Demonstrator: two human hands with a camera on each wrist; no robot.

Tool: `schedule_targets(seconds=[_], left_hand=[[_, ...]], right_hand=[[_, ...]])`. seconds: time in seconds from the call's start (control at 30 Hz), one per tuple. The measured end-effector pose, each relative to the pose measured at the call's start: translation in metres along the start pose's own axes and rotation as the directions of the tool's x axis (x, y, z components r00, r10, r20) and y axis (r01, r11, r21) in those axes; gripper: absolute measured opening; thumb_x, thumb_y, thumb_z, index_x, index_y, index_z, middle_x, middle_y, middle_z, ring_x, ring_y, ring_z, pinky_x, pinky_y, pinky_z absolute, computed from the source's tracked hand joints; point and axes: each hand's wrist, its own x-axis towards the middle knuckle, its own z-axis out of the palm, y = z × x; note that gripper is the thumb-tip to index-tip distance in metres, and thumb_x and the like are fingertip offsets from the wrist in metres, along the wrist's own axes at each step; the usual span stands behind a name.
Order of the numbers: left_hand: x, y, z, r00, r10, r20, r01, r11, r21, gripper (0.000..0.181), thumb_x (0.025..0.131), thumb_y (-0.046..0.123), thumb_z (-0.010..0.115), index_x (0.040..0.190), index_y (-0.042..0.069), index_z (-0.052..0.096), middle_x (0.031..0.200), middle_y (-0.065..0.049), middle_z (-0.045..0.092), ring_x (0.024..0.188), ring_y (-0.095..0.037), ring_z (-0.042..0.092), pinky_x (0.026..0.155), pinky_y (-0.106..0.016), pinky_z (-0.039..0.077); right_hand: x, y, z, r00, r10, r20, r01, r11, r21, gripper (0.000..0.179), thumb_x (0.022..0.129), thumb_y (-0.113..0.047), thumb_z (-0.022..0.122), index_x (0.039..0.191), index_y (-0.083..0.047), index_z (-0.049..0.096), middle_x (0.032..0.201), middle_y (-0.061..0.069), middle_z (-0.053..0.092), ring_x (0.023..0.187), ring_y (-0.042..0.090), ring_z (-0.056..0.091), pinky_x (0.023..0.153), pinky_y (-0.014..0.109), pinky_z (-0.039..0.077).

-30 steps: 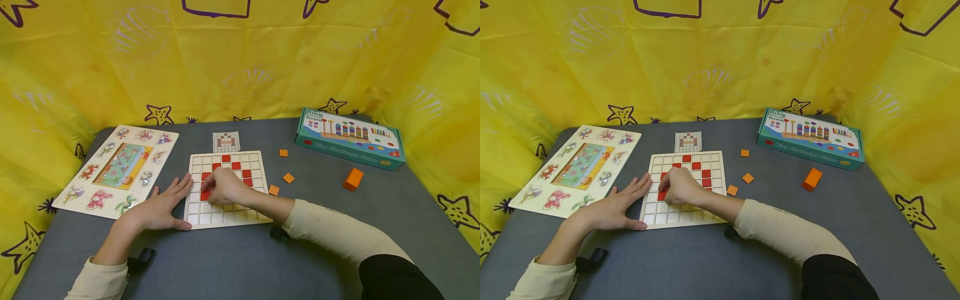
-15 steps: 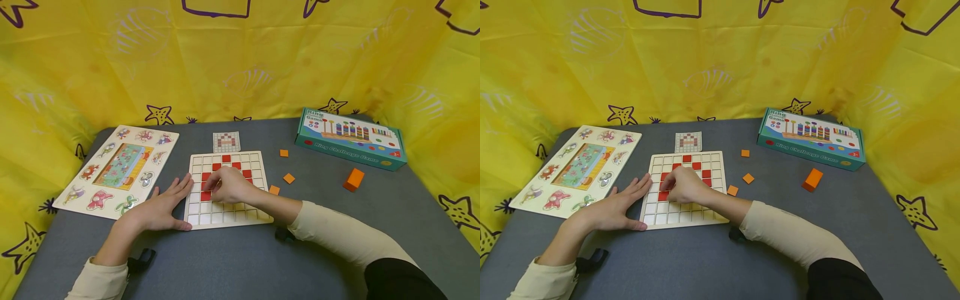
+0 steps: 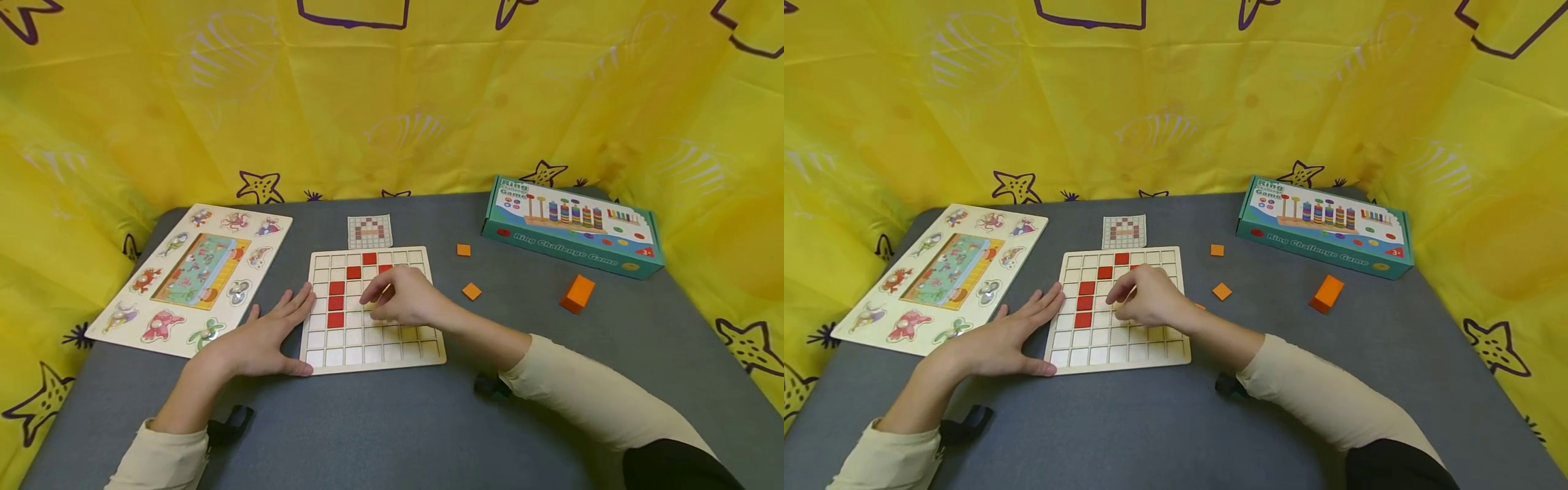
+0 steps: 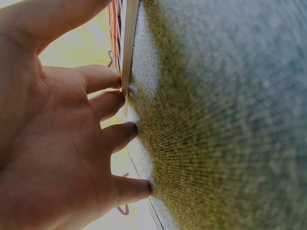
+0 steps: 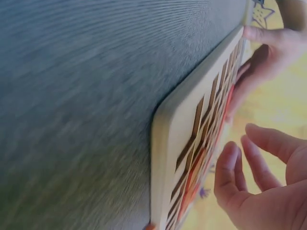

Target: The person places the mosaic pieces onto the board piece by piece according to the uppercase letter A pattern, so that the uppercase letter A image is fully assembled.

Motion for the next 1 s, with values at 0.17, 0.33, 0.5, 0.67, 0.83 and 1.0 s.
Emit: schedule_targets(seconds=[0.17, 0.33, 0.5, 0.67, 0.83, 1.0], left_hand=[[-0.001, 0.001, 0.0, 1.0, 0.002, -0.001, -0.002, 1.0, -0.006, 0.123, 0.078, 0.059, 0.085, 0.169, 0.015, 0.015, 0.177, -0.007, 0.001, 0.161, -0.045, 0.004, 0.115, -0.083, 0.0], [-0.001, 0.0, 0.001, 1.0, -0.001, -0.002, 0.001, 1.0, -0.01, 0.123, 0.078, 0.059, 0.085, 0.169, 0.015, 0.014, 0.177, -0.006, 0.0, 0.161, -0.045, 0.004, 0.115, -0.083, -0.001], [0.0, 0.001, 0.001, 1.0, -0.003, 0.001, 0.003, 1.0, -0.008, 0.124, 0.078, 0.059, 0.085, 0.169, 0.016, 0.013, 0.177, -0.007, 0.0, 0.161, -0.045, 0.004, 0.114, -0.083, 0.0], [0.0, 0.001, 0.0, 1.0, -0.004, 0.002, 0.004, 1.0, -0.011, 0.123, 0.078, 0.058, 0.085, 0.169, 0.016, 0.014, 0.177, -0.007, 0.001, 0.161, -0.045, 0.004, 0.114, -0.083, -0.001], [0.0, 0.001, 0.0, 1.0, -0.004, 0.001, 0.004, 1.0, -0.01, 0.123, 0.078, 0.058, 0.085, 0.169, 0.016, 0.013, 0.178, -0.006, 0.0, 0.161, -0.044, 0.003, 0.115, -0.083, -0.001], [0.0, 0.001, 0.0, 1.0, -0.007, 0.004, 0.007, 1.0, -0.014, 0.123, 0.078, 0.058, 0.085, 0.169, 0.017, 0.013, 0.178, -0.005, 0.0, 0.162, -0.043, 0.002, 0.115, -0.082, -0.002]], right_hand=[[-0.01, 0.009, -0.015, 0.999, 0.025, -0.031, -0.025, 1.0, 0.01, 0.017, 0.086, -0.009, 0.08, 0.103, -0.012, 0.083, 0.09, -0.002, 0.076, 0.081, 0.016, 0.069, 0.069, 0.029, 0.056], [-0.02, 0.019, -0.028, 0.995, 0.06, -0.076, -0.061, 0.998, -0.001, 0.019, 0.085, -0.01, 0.082, 0.104, -0.013, 0.083, 0.09, -0.001, 0.075, 0.082, 0.017, 0.068, 0.071, 0.03, 0.054], [-0.031, 0.032, -0.043, 0.989, 0.094, -0.114, -0.097, 0.995, -0.018, 0.024, 0.085, -0.012, 0.084, 0.108, -0.013, 0.082, 0.101, 0.002, 0.078, 0.087, 0.019, 0.069, 0.073, 0.03, 0.055], [-0.042, 0.044, -0.058, 0.975, 0.14, -0.175, -0.153, 0.986, -0.068, 0.026, 0.085, -0.013, 0.084, 0.111, -0.013, 0.081, 0.103, 0.004, 0.077, 0.09, 0.02, 0.067, 0.075, 0.03, 0.055], [-0.054, 0.058, -0.072, 0.959, 0.172, -0.225, -0.195, 0.977, -0.086, 0.03, 0.085, -0.014, 0.084, 0.115, -0.011, 0.078, 0.105, 0.008, 0.074, 0.092, 0.024, 0.065, 0.075, 0.031, 0.054], [-0.063, 0.07, -0.082, 0.95, 0.181, -0.255, -0.213, 0.971, -0.107, 0.033, 0.085, -0.013, 0.083, 0.117, -0.008, 0.075, 0.107, 0.012, 0.071, 0.092, 0.025, 0.064, 0.076, 0.031, 0.053]])
